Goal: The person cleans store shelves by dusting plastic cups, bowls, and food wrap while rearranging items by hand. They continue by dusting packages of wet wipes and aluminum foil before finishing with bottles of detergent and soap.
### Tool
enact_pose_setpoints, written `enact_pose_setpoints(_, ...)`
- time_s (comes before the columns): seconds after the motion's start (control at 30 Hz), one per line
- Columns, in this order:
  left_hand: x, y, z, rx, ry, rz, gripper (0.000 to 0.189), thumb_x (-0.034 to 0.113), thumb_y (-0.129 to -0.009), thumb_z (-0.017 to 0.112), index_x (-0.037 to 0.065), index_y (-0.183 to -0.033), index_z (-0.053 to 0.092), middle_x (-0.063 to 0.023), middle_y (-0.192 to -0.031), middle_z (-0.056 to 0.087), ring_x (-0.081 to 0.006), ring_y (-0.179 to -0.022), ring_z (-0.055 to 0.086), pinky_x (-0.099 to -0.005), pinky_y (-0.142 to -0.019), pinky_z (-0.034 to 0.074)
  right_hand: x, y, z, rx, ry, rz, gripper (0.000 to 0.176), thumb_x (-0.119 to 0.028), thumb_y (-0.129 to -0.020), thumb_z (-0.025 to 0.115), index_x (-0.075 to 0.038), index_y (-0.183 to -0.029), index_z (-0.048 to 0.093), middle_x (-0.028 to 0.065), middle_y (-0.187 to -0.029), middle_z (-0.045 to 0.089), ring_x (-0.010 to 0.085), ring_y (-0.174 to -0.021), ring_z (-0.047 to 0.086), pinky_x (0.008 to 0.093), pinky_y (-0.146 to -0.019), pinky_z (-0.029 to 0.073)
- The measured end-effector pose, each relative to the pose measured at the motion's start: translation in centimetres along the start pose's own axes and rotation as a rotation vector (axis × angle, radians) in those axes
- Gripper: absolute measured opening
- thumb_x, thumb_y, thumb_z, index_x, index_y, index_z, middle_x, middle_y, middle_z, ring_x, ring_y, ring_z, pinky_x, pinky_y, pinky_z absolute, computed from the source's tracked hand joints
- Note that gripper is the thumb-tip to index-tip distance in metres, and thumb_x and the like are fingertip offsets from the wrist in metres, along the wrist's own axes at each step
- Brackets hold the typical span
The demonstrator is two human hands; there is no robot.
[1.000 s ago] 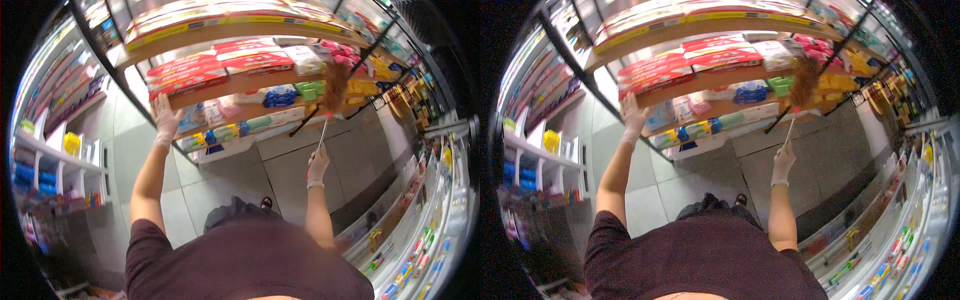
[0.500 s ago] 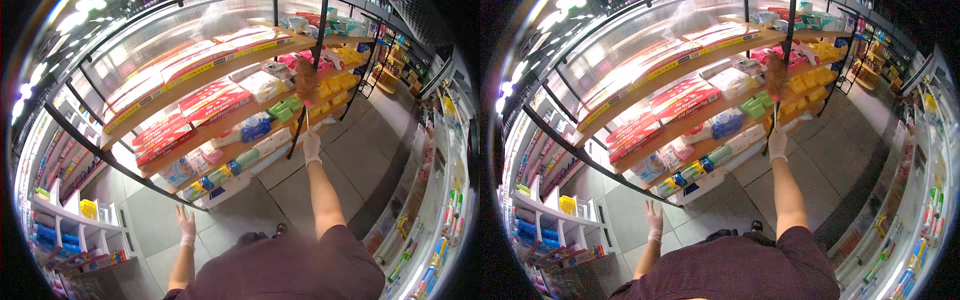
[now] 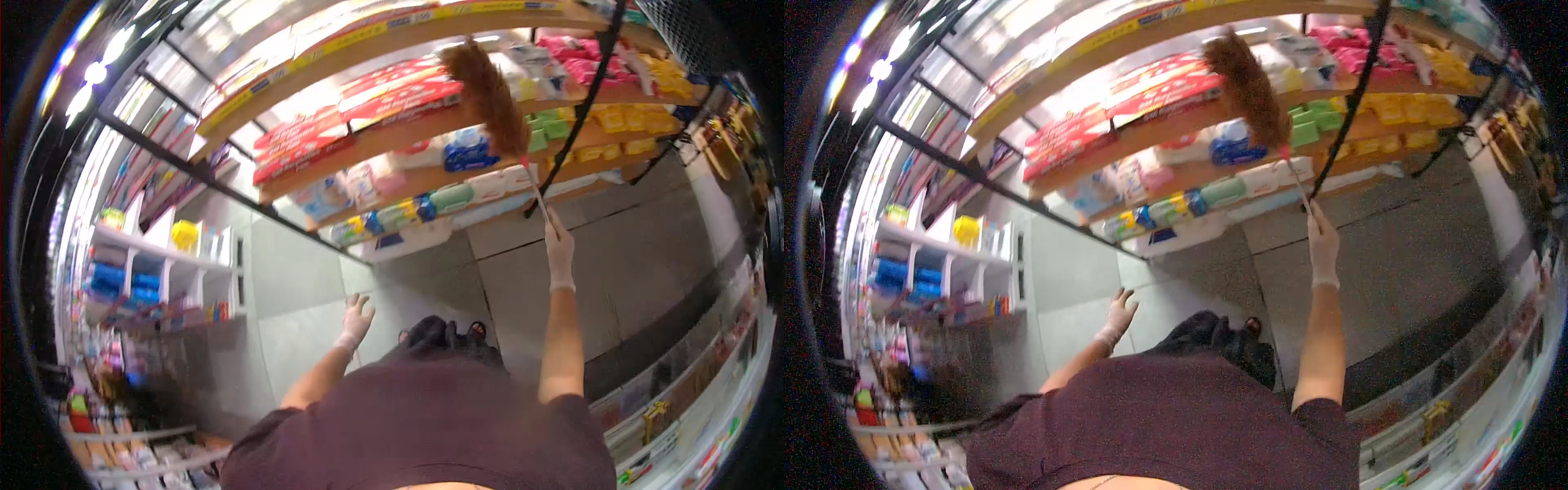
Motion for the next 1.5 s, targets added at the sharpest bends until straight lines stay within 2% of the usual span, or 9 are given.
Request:
enact_pose_setpoints(0.43, 0.1, -8.0, -5.1, -0.096, -0.229, -0.058, 0.047, 0.034, -0.082, 0.060, 0.011, -0.122, 0.057, -0.0185, -0.140, 0.041, -0.0350, -0.130, 0.037, -0.0401, -0.107, 0.032, 11.5, 16.9, 1.2, 0.075, -0.440, 0.867, 0.036, -0.033, -0.095, 0.053, -0.003, -0.107, 0.066, -0.0062, -0.055, 0.043, 0.0023, -0.039, 0.030, 0.0199, -0.035, 0.021)
enact_pose_setpoints(0.57, 2.6, -13.9, -5.8, -0.112, -0.197, 0.102, 0.046, 0.035, -0.083, 0.060, 0.011, -0.123, 0.057, -0.0176, -0.135, 0.047, -0.0341, -0.125, 0.042, -0.0389, -0.105, 0.034, 5.2, 10.5, 7.4, 0.068, -0.320, 0.711, 0.034, -0.032, -0.095, 0.051, -0.006, -0.110, 0.066, -0.0056, -0.056, 0.041, 0.0024, -0.042, 0.033, 0.0213, -0.036, 0.025)
enact_pose_setpoints(0.67, 4.1, -18.0, -5.4, -0.178, -0.112, 0.169, 0.045, 0.030, -0.084, 0.060, 0.007, -0.122, 0.055, -0.0157, -0.127, 0.054, -0.0313, -0.120, 0.048, -0.0366, -0.103, 0.036, 1.6, 10.7, 13.7, -0.250, -0.018, 0.346, 0.032, -0.027, -0.088, 0.060, 0.000, -0.105, 0.067, 0.0163, -0.099, 0.069, 0.0232, -0.098, 0.065, 0.0313, -0.085, 0.048)
enact_pose_setpoints(0.73, 3.3, -23.2, -4.0, -0.240, -0.040, 0.214, 0.046, 0.026, -0.086, 0.059, 0.002, -0.125, 0.052, -0.0141, -0.127, 0.054, -0.0274, -0.120, 0.049, -0.0343, -0.102, 0.035, -3.5, 12.0, 14.8, -0.623, 0.215, 0.390, 0.034, -0.032, -0.086, 0.062, -0.005, -0.106, 0.069, 0.0177, -0.107, 0.066, 0.0265, -0.098, 0.065, 0.0322, -0.087, 0.048)
enact_pose_setpoints(1.0, 5.8, -38.1, -1.2, 0.024, -0.218, 0.639, 0.074, 0.039, -0.081, 0.063, -0.002, -0.137, 0.037, -0.0280, -0.133, 0.043, -0.0356, -0.126, 0.041, -0.0389, -0.104, 0.032, 4.8, 11.5, 12.3, 0.292, 0.068, 0.432, 0.037, -0.025, -0.090, 0.061, 0.003, -0.113, 0.063, 0.0171, -0.100, 0.069, 0.0232, -0.088, 0.067, 0.0321, -0.072, 0.050)
enact_pose_setpoints(1.2, 14.3, -37.8, 1.5, 0.010, -0.707, 0.497, 0.088, 0.047, -0.075, 0.068, 0.003, -0.142, 0.030, -0.0255, -0.148, 0.021, -0.0370, -0.137, 0.024, -0.0424, -0.111, 0.021, 1.2, 12.8, 17.5, -0.407, 0.372, 0.436, 0.033, -0.016, -0.090, 0.060, -0.002, -0.120, 0.060, 0.0177, -0.110, 0.065, 0.0212, -0.097, 0.066, 0.0302, -0.080, 0.049)
enact_pose_setpoints(1.33, 12.2, -38.7, 1.6, 0.135, -0.471, 0.444, 0.087, 0.045, -0.074, 0.070, 0.008, -0.143, 0.031, -0.0206, -0.151, 0.019, -0.0371, -0.139, 0.018, -0.0441, -0.113, 0.017, 8.3, 14.7, 16.4, 0.183, -0.055, 0.589, 0.032, -0.023, -0.092, 0.060, -0.005, -0.118, 0.063, -0.0034, -0.068, 0.052, 0.0042, -0.049, 0.041, 0.0224, -0.038, 0.037)
enact_pose_setpoints(1.43, 10.8, -39.7, 1.6, 0.199, -0.367, 0.497, 0.086, 0.046, -0.074, 0.069, 0.006, -0.142, 0.033, -0.0199, -0.149, 0.024, -0.0356, -0.139, 0.021, -0.0435, -0.113, 0.019, 7.0, 13.8, 19.0, -0.165, 0.035, 0.794, 0.031, -0.021, -0.092, 0.059, -0.008, -0.119, 0.063, 0.0029, -0.068, 0.059, 0.0095, -0.049, 0.050, 0.0246, -0.044, 0.040)
enact_pose_setpoints(1.5, 11.5, -38.8, 2.7, 0.000, -0.843, 0.455, 0.083, 0.041, -0.077, 0.067, 0.006, -0.142, 0.030, -0.0195, -0.149, 0.025, -0.0345, -0.137, 0.024, -0.0399, -0.113, 0.020, 3.5, 12.4, 22.3, -0.360, 0.315, 0.161, 0.034, -0.016, -0.091, 0.054, -0.023, -0.124, 0.059, 0.0149, -0.079, 0.062, 0.0313, -0.071, 0.062, 0.0385, -0.059, 0.049)
Point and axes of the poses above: each hand's wrist, its own y-axis away from the middle knuckle, its own z-axis out of the palm, x = y × z, the point moved 8 cm from there along -y, towards the middle knuckle
